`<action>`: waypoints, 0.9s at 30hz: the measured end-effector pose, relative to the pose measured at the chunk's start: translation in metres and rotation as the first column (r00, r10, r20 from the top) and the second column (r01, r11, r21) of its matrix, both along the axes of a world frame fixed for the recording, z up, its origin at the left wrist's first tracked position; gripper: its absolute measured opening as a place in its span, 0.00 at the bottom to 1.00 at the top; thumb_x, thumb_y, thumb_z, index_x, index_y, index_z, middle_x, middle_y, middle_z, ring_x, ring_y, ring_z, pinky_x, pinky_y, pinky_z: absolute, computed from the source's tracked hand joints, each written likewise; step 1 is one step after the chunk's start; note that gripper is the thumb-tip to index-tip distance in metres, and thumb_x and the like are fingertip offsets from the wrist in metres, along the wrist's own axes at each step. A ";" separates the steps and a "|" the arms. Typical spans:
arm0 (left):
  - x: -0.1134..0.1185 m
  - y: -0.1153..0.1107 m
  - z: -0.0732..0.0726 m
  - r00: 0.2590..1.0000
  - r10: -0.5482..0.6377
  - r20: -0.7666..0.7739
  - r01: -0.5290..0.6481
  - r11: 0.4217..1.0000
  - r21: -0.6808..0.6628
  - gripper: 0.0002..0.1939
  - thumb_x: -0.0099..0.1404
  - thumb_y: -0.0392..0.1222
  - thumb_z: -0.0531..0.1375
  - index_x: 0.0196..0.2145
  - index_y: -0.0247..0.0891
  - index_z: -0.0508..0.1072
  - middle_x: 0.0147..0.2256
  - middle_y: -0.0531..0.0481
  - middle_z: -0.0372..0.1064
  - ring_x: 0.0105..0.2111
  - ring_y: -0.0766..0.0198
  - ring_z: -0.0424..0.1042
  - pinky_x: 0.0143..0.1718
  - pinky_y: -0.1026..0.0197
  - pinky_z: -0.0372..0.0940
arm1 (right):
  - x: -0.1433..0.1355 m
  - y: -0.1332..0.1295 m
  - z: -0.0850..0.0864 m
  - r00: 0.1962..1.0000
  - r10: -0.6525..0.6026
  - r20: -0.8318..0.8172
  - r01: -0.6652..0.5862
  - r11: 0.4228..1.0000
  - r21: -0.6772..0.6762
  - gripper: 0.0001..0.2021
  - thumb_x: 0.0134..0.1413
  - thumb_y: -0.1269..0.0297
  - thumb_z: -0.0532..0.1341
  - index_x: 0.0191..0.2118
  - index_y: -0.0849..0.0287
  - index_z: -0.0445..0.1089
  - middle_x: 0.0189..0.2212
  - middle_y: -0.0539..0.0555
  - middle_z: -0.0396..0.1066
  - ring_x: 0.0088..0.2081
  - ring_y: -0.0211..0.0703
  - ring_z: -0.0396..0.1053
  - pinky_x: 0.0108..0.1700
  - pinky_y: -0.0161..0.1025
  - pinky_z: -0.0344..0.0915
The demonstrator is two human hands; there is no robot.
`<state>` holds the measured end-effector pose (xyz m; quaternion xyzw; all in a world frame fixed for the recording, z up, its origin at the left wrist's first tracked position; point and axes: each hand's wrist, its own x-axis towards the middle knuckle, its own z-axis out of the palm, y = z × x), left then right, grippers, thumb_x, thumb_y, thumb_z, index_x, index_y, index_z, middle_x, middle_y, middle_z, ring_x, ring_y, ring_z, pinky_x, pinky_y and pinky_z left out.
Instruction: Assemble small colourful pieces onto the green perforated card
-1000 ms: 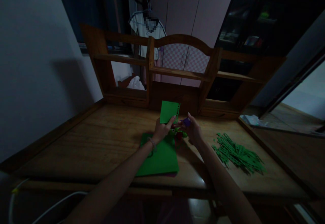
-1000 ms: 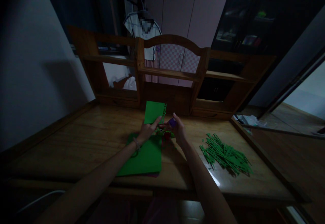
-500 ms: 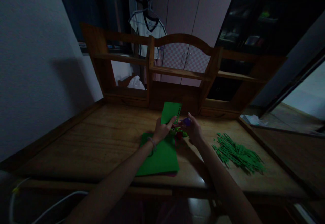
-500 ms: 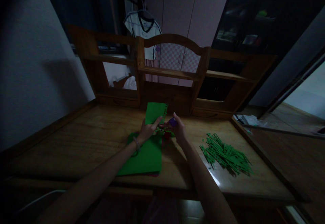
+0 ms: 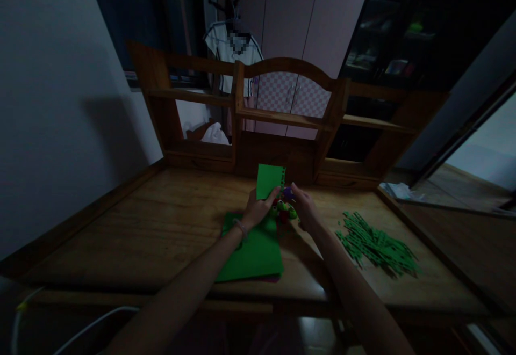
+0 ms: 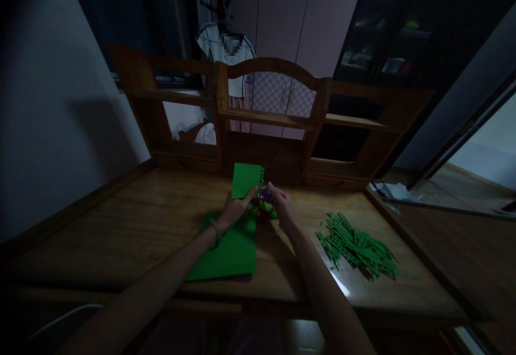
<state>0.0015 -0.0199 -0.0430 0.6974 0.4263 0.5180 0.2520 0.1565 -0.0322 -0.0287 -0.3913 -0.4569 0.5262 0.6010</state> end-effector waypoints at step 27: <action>0.010 0.007 -0.010 0.984 -0.153 0.086 0.159 0.985 -0.060 0.17 0.59 0.50 0.58 0.38 0.34 0.75 0.39 0.45 0.74 0.40 0.60 0.72 0.43 0.62 0.64 | 0.008 -0.004 0.008 0.961 -0.271 0.050 0.272 0.962 -0.002 0.26 0.41 0.39 0.59 0.34 0.58 0.74 0.35 0.55 0.74 0.30 0.43 0.70 0.18 0.32 0.48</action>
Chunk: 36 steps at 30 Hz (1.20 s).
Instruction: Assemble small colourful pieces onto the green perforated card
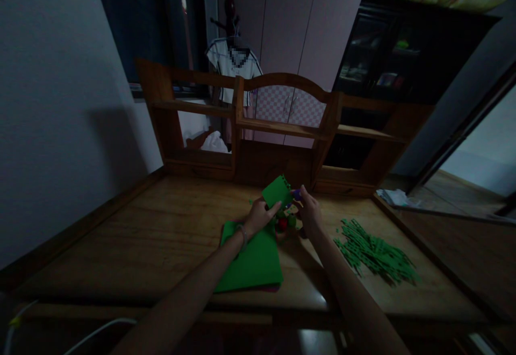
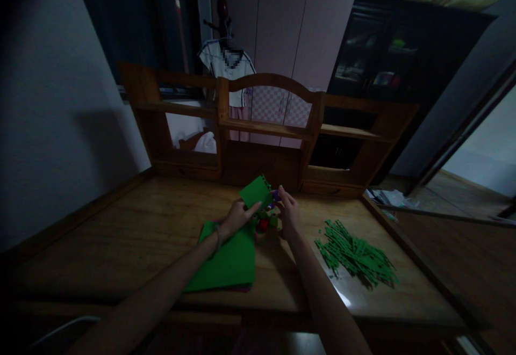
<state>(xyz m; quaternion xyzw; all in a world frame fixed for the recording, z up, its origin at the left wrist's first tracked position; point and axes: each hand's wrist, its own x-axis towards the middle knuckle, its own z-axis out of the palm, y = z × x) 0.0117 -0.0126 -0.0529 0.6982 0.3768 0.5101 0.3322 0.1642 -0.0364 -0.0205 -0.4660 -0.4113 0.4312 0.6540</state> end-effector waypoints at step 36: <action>-0.002 -0.002 -0.001 0.967 -0.230 0.105 0.244 0.959 -0.142 0.22 0.56 0.49 0.61 0.46 0.36 0.72 0.48 0.46 0.70 0.49 0.58 0.68 0.53 0.57 0.60 | 0.001 0.006 -0.003 0.976 0.180 -0.120 -0.178 0.984 0.026 0.20 0.45 0.42 0.60 0.29 0.55 0.73 0.31 0.52 0.74 0.36 0.45 0.70 0.38 0.38 0.62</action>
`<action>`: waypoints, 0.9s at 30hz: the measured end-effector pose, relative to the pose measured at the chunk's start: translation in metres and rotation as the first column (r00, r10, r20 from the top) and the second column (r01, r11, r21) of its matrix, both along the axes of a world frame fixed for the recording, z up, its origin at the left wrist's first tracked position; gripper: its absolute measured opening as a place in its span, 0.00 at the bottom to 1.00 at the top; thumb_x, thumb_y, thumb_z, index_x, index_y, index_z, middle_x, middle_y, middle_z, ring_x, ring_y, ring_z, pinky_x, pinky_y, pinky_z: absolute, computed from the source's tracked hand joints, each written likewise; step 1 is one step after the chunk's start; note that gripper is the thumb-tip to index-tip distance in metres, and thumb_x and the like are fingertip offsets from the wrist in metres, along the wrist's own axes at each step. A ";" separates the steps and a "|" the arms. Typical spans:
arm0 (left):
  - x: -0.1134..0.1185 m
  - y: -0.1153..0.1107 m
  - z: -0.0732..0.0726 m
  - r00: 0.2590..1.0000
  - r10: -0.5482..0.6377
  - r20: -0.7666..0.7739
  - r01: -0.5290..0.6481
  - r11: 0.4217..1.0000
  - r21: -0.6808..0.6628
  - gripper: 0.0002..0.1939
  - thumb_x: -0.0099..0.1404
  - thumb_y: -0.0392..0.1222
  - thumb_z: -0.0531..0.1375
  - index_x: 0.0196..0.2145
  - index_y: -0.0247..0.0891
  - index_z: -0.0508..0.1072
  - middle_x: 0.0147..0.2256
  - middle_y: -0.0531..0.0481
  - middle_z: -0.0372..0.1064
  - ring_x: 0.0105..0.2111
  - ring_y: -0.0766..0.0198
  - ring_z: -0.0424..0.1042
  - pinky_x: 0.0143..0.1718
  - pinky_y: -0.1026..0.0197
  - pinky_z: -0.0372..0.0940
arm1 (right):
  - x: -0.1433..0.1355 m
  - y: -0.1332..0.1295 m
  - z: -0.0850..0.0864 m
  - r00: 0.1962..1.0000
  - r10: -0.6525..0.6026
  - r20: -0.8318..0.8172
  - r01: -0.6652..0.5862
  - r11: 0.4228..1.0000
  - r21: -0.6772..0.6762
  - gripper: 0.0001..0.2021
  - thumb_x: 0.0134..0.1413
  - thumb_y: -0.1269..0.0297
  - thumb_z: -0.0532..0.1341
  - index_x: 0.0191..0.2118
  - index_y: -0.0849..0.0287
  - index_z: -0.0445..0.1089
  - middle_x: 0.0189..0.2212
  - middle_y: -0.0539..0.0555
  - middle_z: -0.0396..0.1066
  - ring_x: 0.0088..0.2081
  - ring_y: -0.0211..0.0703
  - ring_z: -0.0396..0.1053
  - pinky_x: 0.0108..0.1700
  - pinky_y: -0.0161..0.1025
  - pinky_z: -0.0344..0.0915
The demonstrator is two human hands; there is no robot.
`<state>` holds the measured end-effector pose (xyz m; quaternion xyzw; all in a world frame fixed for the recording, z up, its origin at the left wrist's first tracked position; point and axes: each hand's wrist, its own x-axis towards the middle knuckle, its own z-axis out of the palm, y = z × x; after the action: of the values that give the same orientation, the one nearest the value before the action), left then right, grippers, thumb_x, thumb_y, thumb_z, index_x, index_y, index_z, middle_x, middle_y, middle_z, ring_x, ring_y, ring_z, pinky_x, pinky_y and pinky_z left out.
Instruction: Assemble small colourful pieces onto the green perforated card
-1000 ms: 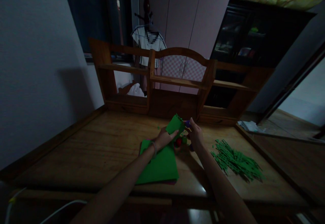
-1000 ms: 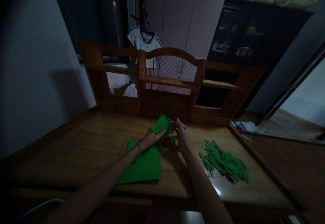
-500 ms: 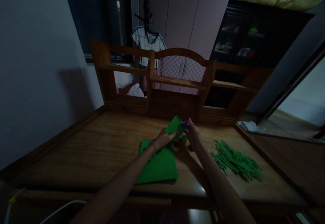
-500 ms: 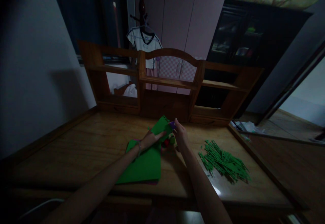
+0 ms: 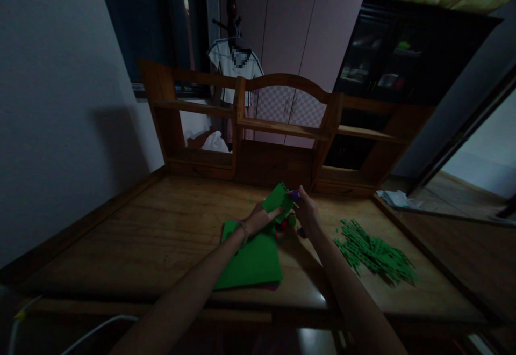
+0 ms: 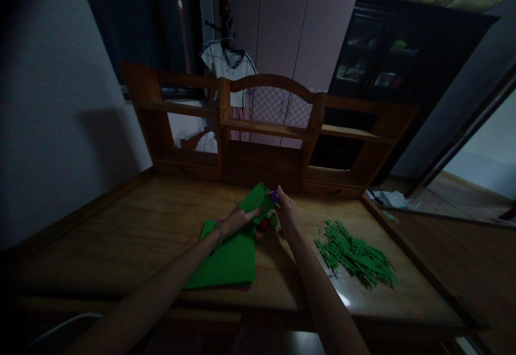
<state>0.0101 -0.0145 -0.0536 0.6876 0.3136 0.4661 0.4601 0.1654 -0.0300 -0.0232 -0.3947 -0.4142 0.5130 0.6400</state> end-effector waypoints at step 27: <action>-0.009 -0.009 0.017 0.994 0.013 -0.111 -0.010 1.000 0.026 0.09 0.54 0.43 0.61 0.33 0.40 0.76 0.38 0.48 0.74 0.43 0.59 0.71 0.50 0.57 0.62 | 0.004 -0.003 0.011 0.995 0.077 -0.061 -0.075 0.997 0.023 0.23 0.46 0.39 0.57 0.32 0.55 0.74 0.34 0.55 0.75 0.39 0.50 0.71 0.38 0.43 0.66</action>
<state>0.0011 -0.0239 -0.0362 0.7163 0.3367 0.4338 0.4305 0.1694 -0.0330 -0.0118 -0.3560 -0.4143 0.5446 0.6364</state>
